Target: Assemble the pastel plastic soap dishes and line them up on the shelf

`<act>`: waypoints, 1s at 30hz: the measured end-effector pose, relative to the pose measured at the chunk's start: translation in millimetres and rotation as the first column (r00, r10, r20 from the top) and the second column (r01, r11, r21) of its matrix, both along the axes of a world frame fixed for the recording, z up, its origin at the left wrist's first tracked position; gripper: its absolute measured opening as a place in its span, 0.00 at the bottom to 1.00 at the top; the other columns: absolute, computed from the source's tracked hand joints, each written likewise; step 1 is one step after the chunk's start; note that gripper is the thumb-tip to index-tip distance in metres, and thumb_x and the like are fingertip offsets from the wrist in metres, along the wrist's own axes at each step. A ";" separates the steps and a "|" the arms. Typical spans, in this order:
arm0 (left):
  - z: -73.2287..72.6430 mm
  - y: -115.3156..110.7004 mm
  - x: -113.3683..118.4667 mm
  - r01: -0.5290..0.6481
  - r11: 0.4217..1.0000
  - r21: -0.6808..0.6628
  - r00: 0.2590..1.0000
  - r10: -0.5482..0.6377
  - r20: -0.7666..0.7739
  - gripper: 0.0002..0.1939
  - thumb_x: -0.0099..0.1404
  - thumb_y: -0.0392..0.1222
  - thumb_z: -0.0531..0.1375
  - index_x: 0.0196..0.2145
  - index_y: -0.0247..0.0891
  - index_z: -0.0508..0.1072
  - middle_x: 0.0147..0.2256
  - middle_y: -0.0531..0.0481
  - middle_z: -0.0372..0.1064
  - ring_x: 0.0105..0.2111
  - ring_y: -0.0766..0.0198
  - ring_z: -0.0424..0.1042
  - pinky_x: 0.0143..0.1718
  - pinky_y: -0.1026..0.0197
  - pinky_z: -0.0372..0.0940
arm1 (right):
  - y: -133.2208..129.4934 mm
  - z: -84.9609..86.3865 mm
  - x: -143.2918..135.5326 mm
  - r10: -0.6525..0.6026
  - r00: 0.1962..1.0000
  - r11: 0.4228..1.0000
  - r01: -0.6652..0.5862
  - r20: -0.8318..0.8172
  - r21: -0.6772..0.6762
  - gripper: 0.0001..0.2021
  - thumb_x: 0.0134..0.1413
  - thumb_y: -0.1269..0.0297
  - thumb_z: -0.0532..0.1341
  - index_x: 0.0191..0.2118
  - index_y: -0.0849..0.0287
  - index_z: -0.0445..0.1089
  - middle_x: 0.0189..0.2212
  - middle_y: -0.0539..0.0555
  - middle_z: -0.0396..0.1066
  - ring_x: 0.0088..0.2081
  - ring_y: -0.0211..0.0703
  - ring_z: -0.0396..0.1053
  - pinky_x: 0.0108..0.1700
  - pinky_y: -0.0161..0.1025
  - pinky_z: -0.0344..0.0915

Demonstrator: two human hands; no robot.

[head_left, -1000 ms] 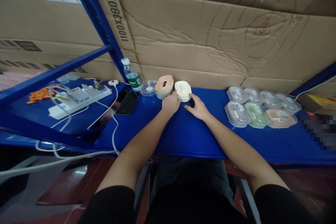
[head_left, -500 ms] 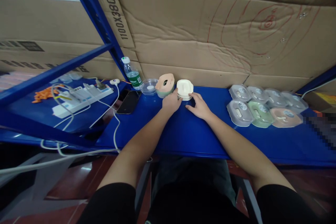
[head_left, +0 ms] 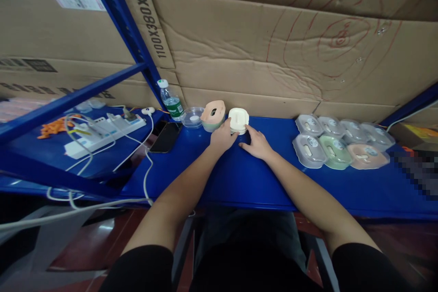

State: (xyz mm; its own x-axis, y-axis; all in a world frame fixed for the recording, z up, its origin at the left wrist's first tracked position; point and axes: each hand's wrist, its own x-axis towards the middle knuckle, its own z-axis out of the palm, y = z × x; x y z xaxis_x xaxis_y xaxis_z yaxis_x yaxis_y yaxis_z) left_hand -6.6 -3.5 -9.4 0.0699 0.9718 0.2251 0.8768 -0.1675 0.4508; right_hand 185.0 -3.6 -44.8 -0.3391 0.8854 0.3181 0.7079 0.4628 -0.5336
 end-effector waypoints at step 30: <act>15.8 -10.5 3.3 -0.030 0.995 -0.098 0.993 0.018 -0.113 0.26 0.76 0.50 0.55 0.66 0.36 0.63 0.58 0.35 0.76 0.58 0.43 0.76 0.58 0.48 0.70 | -5.8 9.1 -2.5 -0.008 1.000 1.000 0.008 0.023 -0.002 0.44 0.57 0.58 0.69 0.75 0.56 0.54 0.72 0.68 0.60 0.72 0.67 0.59 0.71 0.72 0.53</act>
State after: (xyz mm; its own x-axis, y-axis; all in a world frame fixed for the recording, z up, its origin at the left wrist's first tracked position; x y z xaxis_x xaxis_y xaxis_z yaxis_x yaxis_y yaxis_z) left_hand -3.3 -14.0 6.4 0.0656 0.9906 0.1198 0.9259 -0.1052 0.3629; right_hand 182.5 -9.5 -35.7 -0.3395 0.8886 0.3083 0.7235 0.4562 -0.5181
